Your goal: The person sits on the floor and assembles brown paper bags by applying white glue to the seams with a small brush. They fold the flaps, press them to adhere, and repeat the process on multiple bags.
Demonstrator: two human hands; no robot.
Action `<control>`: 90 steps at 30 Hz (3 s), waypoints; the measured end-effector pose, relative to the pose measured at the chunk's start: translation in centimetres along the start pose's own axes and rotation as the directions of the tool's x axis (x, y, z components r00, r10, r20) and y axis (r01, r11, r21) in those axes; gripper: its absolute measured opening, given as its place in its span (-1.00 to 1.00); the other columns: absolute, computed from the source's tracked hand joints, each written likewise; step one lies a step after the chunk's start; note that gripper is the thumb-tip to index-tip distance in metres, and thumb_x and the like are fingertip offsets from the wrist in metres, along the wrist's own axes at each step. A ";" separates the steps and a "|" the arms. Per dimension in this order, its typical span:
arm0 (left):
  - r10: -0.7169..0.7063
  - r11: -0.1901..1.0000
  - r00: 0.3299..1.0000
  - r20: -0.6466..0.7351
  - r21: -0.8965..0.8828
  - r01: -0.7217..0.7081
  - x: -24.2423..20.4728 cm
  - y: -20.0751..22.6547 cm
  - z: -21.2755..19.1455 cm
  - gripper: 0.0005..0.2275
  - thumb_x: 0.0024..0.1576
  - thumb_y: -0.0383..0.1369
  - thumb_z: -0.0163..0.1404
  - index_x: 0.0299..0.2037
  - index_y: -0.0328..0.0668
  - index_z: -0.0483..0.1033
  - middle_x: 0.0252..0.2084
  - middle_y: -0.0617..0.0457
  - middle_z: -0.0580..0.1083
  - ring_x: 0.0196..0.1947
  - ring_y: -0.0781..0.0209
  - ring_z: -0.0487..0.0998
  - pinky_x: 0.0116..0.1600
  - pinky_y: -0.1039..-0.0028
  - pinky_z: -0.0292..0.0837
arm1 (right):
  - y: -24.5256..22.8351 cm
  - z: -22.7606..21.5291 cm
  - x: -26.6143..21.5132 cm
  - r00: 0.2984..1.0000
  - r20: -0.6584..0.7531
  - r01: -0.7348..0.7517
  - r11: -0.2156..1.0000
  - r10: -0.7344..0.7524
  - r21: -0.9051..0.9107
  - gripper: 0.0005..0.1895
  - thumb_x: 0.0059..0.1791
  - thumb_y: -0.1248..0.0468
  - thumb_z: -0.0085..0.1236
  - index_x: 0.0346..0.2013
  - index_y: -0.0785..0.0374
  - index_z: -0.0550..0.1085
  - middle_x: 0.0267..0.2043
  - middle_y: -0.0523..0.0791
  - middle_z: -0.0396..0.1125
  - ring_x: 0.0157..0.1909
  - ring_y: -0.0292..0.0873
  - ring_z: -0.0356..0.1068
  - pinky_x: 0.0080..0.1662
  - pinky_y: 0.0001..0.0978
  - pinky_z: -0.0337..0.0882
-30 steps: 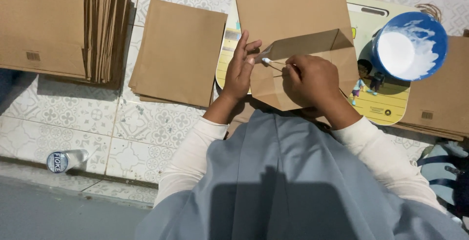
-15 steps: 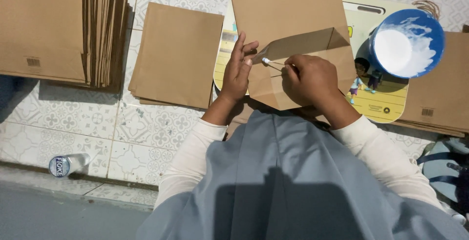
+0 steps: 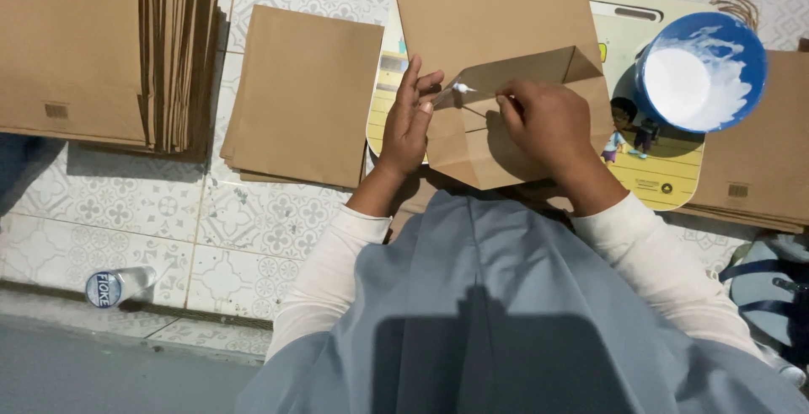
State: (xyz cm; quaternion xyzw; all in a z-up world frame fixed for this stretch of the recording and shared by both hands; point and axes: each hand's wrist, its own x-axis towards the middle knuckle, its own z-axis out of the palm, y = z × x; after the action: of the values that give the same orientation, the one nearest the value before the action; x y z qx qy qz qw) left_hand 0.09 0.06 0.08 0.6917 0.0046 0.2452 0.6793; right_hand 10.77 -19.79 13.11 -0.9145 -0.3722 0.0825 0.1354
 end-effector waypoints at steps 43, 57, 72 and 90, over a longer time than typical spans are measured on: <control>-0.011 0.999 1.000 0.010 0.037 0.011 0.0 0.5 0.2 -0.43 0.34 -0.34 -0.29 0.57 -0.15 -0.16 0.35 -0.29 0.34 0.34 -0.19 0.40 0.40 0.11 0.34 | -1.2 -0.3 -0.7 1.000 -0.005 0.031 0.998 -0.031 0.051 -0.72 0.15 0.15 0.05 0.03 0.22 0.58 -0.29 0.06 0.50 -0.16 0.18 0.51 -0.10 0.06 0.47; -0.020 1.000 1.000 0.020 0.006 0.020 -0.2 0.1 0.1 -0.43 0.37 -0.35 -0.29 0.58 -0.12 -0.18 0.37 -0.25 0.33 0.29 -0.09 0.45 0.33 0.16 0.42 | -2.1 -0.3 -0.5 0.995 0.036 0.094 0.993 -0.096 0.064 -0.75 0.10 0.19 0.07 -0.05 0.22 0.61 -0.38 0.02 0.47 -0.24 0.15 0.51 -0.17 -0.04 0.46; -0.042 0.981 0.997 0.059 0.193 0.030 0.2 1.8 1.3 -0.37 0.30 -0.40 -0.16 0.55 -0.29 -0.17 0.37 -0.32 0.32 0.35 -0.29 0.37 0.41 0.00 0.26 | 12.2 1.4 -9.8 0.920 -0.253 -0.059 0.743 0.301 0.667 -0.86 0.09 0.35 0.27 -0.05 0.24 0.63 -0.39 -0.04 0.44 -0.27 -0.18 0.42 -0.11 -0.31 0.44; 0.222 0.499 0.964 0.147 0.832 -0.242 4.1 6.0 1.6 -0.39 0.19 -0.04 0.06 0.39 -0.20 0.31 0.33 -0.19 0.36 0.40 -0.27 0.28 0.49 -0.14 -0.16 | 13.1 4.4 -7.3 0.940 -0.281 0.193 0.373 0.196 0.907 -0.88 0.00 0.48 0.18 -0.19 0.46 0.58 -0.43 -0.03 0.43 -0.37 -0.25 0.30 -0.26 -0.35 0.37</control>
State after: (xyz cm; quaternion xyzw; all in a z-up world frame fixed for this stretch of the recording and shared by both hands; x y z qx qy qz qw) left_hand 2.33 -0.55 7.15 0.9294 0.0224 0.2941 0.2219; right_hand 13.16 -33.08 5.23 -0.6798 -0.2312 0.1163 0.6862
